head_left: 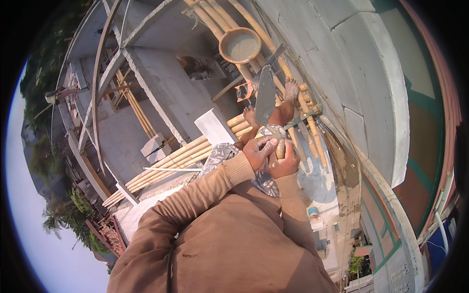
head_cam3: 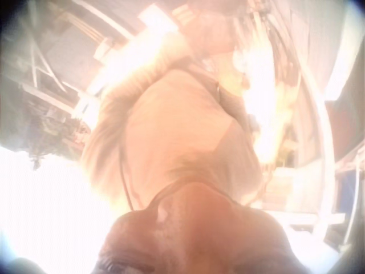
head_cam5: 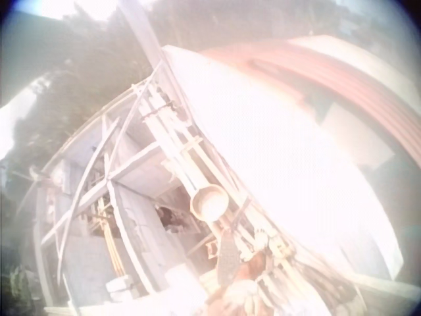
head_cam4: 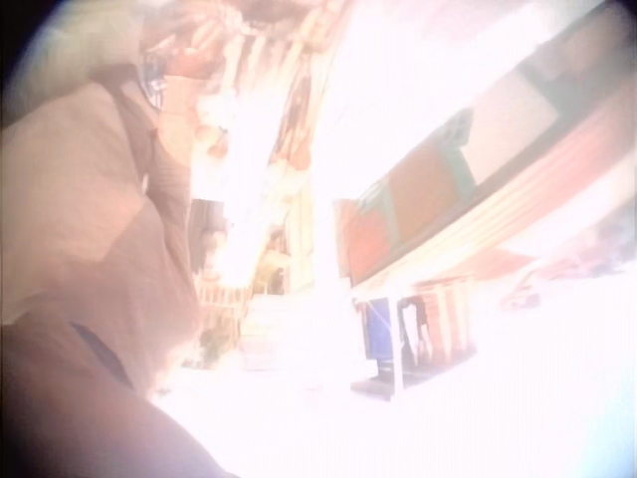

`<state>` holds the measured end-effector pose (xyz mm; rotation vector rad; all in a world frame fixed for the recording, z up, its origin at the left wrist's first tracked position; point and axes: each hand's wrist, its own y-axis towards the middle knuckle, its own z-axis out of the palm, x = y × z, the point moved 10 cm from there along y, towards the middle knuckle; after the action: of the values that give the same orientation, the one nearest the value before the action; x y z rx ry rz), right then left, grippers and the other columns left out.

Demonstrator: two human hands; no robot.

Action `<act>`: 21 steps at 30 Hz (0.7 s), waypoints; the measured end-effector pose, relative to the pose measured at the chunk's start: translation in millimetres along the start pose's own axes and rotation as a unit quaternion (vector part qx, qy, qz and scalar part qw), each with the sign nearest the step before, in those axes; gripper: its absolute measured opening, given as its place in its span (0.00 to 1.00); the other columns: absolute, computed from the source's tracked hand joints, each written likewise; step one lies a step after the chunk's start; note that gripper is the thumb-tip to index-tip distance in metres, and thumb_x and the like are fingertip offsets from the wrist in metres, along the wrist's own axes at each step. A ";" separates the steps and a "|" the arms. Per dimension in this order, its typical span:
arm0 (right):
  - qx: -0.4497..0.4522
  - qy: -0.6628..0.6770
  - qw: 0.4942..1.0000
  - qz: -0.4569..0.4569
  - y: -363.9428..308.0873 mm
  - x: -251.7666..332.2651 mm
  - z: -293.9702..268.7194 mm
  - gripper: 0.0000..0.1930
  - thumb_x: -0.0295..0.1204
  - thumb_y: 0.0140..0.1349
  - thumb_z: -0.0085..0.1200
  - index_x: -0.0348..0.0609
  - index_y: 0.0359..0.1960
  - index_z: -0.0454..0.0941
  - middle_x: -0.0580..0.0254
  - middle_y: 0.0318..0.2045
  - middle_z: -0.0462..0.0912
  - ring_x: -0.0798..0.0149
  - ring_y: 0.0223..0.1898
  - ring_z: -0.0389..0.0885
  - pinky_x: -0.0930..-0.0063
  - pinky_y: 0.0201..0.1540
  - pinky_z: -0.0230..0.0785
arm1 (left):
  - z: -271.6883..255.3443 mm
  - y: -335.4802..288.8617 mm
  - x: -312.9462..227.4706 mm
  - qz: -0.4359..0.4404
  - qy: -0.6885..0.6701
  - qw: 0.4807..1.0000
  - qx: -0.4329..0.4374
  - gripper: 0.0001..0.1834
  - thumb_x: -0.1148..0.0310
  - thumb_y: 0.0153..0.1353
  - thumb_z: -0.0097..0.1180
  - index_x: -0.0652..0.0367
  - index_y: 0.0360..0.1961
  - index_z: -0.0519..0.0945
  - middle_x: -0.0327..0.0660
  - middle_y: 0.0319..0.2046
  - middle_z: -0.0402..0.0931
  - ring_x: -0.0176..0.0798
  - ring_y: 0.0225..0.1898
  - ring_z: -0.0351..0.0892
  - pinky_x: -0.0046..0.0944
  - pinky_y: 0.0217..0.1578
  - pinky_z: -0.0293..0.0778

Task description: The person places concrete blocks on a building wall, taps them into place with a hammer, and applies mortar from a bucket with a trowel.

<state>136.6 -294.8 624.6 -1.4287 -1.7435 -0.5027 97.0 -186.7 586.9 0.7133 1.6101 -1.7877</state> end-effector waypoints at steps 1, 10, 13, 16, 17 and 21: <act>-0.002 0.009 1.000 -0.022 1.0 6.1 6.1 0.22 0.34 0.54 0.63 0.33 0.47 0.74 0.41 0.34 0.82 0.42 0.35 0.83 0.55 0.38 0.76 | -6.1 -4.7 -3.3 -0.006 -0.003 1.000 -0.017 0.26 0.55 0.68 0.54 0.66 0.57 0.74 0.49 0.46 0.80 0.34 0.47 0.77 0.35 0.49 0.73; -0.089 -0.038 0.979 -0.178 47.0 71.1 -91.0 0.18 0.31 0.48 0.65 0.34 0.40 0.82 0.49 0.38 0.80 0.47 0.36 0.82 0.58 0.41 0.76 | -59.7 -26.5 41.5 -0.091 -0.256 0.953 -0.134 0.21 0.60 0.69 0.54 0.68 0.53 0.75 0.47 0.47 0.80 0.38 0.45 0.81 0.35 0.47 0.77; -0.319 -0.284 0.892 -0.150 78.8 94.0 -224.3 0.16 0.28 0.54 0.67 0.38 0.45 0.83 0.53 0.43 0.81 0.54 0.48 0.75 0.63 0.51 0.70 | -78.9 -36.9 74.0 -0.123 -0.274 0.940 -0.164 0.22 0.59 0.69 0.54 0.68 0.53 0.75 0.48 0.48 0.80 0.41 0.47 0.81 0.39 0.50 0.77; -0.351 -0.514 0.780 -0.059 122.1 61.6 -313.2 0.21 0.43 0.62 0.60 0.42 0.51 0.82 0.55 0.52 0.80 0.49 0.54 0.73 0.54 0.58 0.67 | -96.1 -40.4 84.5 -0.116 -0.286 0.934 -0.179 0.20 0.61 0.69 0.54 0.69 0.51 0.76 0.47 0.46 0.81 0.39 0.44 0.82 0.39 0.48 0.79; -0.332 -0.522 0.786 -0.001 138.2 26.3 -333.7 0.25 0.48 0.63 0.56 0.43 0.53 0.81 0.55 0.55 0.79 0.47 0.58 0.71 0.53 0.60 0.65 | -104.8 -44.1 87.3 -0.124 -0.276 0.932 -0.198 0.20 0.61 0.69 0.54 0.69 0.51 0.75 0.48 0.46 0.81 0.40 0.44 0.82 0.39 0.48 0.79; -0.223 -0.450 0.857 0.116 170.6 -36.7 -344.7 0.33 0.58 0.64 0.49 0.43 0.57 0.78 0.49 0.57 0.78 0.46 0.62 0.71 0.54 0.65 0.63 | -139.5 -66.8 108.3 -0.113 -0.279 0.922 -0.242 0.20 0.62 0.68 0.56 0.69 0.51 0.75 0.50 0.47 0.81 0.41 0.45 0.81 0.39 0.48 0.79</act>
<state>413.3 -522.1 769.5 -2.4451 -2.1787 -0.0750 -26.5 -53.8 534.8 -0.2086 1.6601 -1.4552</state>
